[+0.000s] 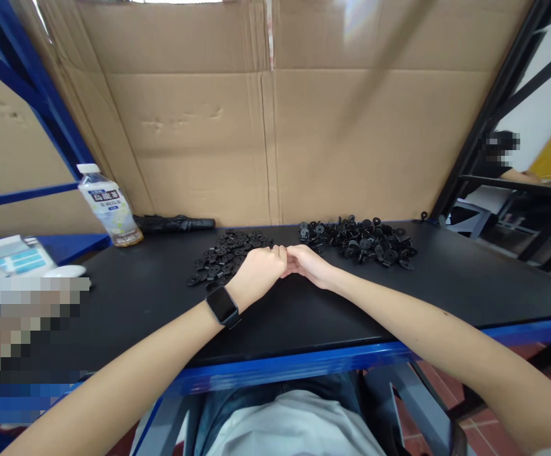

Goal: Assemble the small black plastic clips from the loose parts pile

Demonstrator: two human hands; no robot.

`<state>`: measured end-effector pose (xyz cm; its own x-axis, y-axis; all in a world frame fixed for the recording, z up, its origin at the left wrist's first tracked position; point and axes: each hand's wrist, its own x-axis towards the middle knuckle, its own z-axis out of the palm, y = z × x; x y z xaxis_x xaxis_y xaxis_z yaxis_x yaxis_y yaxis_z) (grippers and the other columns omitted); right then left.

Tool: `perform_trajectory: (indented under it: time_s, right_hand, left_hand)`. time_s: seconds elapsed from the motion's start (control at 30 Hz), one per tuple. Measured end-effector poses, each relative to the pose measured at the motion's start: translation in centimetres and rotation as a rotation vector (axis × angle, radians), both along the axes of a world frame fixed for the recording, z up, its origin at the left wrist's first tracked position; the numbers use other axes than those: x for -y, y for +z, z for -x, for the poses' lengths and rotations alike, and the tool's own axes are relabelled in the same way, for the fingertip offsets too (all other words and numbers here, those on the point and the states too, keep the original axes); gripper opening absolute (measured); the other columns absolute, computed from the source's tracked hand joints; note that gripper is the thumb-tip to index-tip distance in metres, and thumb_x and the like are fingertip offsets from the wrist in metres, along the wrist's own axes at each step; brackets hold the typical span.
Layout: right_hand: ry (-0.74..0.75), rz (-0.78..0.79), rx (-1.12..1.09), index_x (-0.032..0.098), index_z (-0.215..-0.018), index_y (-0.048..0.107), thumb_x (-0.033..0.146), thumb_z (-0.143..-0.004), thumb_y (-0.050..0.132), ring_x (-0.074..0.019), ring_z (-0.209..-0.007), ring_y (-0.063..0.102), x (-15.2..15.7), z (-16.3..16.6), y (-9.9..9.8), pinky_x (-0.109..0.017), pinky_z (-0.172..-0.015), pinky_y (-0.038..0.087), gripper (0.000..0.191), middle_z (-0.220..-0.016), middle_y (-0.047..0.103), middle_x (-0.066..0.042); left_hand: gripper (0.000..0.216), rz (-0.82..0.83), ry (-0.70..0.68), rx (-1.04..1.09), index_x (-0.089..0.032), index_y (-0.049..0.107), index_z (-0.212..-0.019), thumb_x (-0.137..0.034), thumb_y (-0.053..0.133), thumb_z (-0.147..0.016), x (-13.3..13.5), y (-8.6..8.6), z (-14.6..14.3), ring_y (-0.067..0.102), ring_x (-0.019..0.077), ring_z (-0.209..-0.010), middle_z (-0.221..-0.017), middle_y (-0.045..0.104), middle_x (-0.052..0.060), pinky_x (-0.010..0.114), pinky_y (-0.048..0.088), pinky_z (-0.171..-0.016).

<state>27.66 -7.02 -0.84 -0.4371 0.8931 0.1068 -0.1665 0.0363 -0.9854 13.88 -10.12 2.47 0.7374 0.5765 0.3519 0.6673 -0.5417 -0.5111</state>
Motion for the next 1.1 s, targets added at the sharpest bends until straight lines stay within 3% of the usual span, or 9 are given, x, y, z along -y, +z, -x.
perform_trajectory:
  time_s: [0.2, 0.53, 0.73, 0.83, 0.97, 1.1]
  right_hand:
    - [-0.086, 0.053, -0.019, 0.016, -0.06, 0.055, 0.014, -0.075, 0.041, -0.0129, -0.058, 0.059, 0.3, 0.2, 0.4, -0.029, -0.067, 0.05, 0.021, -0.063, 0.064, -0.004]
    - [-0.112, 0.058, -0.001, 0.015, -0.06, 0.056, 0.012, -0.075, 0.041, -0.012, -0.055, 0.058, 0.4, 0.3, 0.6, -0.028, -0.065, 0.049, 0.021, -0.06, 0.063, -0.004]
    - [-0.129, -0.067, 0.217, 0.013, -0.058, 0.058, 0.004, -0.068, 0.038, -0.0117, -0.052, 0.059, 0.9, 0.7, 0.4, -0.022, -0.054, 0.045, 0.024, -0.061, 0.065, -0.006]
    - [-0.067, -0.033, 0.193, 0.012, -0.062, 0.06, 0.006, -0.069, 0.038, -0.0136, -0.057, 0.062, 0.8, 0.5, 0.6, -0.024, -0.057, 0.047, 0.024, -0.066, 0.066, -0.007]
    - [0.016, 0.083, 0.023, 0.012, -0.072, 0.062, 0.02, -0.08, 0.037, -0.0153, -0.059, 0.063, 0.4, 0.1, 0.8, -0.027, -0.061, 0.049, 0.027, -0.068, 0.067, -0.008]
    - [-0.104, 0.176, -0.079, 0.012, -0.077, 0.06, 0.017, -0.078, 0.045, -0.0137, -0.057, 0.062, 0.1, 0.1, 0.9, -0.026, -0.061, 0.051, 0.016, -0.077, 0.069, -0.009]
  left_hand:
    - [0.012, -0.094, -0.054, -0.021, -0.005, 0.056, -0.081, 0.001, 0.047, -0.077, -0.5, -0.5, -0.2, 0.062, 0.0231, -0.067, -0.072, 0.061, 0.01, 0.031, 0.048, -0.058]
    - [0.013, -0.048, -0.068, -0.038, -0.006, 0.055, -0.078, 0.003, 0.046, -0.078, -0.6, -0.3, 0.0, 0.064, 0.0218, -0.07, -0.072, 0.063, 0.011, 0.03, 0.048, -0.065]
    - [0.01, 0.037, 0.001, -0.012, -0.01, 0.055, -0.077, -0.006, 0.047, -0.082, -0.8, 0.4, 0.7, 0.064, 0.0221, -0.066, -0.071, 0.063, 0.009, 0.027, 0.044, -0.054]
    - [0.01, 0.062, 0.019, 0.009, -0.01, 0.056, -0.081, -0.011, 0.046, -0.084, -1.3, 0.2, 1.2, 0.065, 0.0227, -0.066, -0.074, 0.064, 0.009, 0.027, 0.043, -0.051]
    - [0.019, 0.071, 0.023, 0.167, -0.013, 0.058, -0.097, -0.015, 0.042, -0.087, -1.6, -0.2, 1.2, 0.065, 0.0216, -0.072, -0.081, 0.068, 0.007, 0.028, 0.045, -0.057]
    - [0.03, 0.076, 0.025, 0.404, -0.018, 0.056, -0.112, -0.025, 0.034, -0.092, -2.4, -0.1, 1.7, 0.064, 0.0184, -0.088, -0.103, 0.067, 0.005, 0.028, 0.047, -0.072]
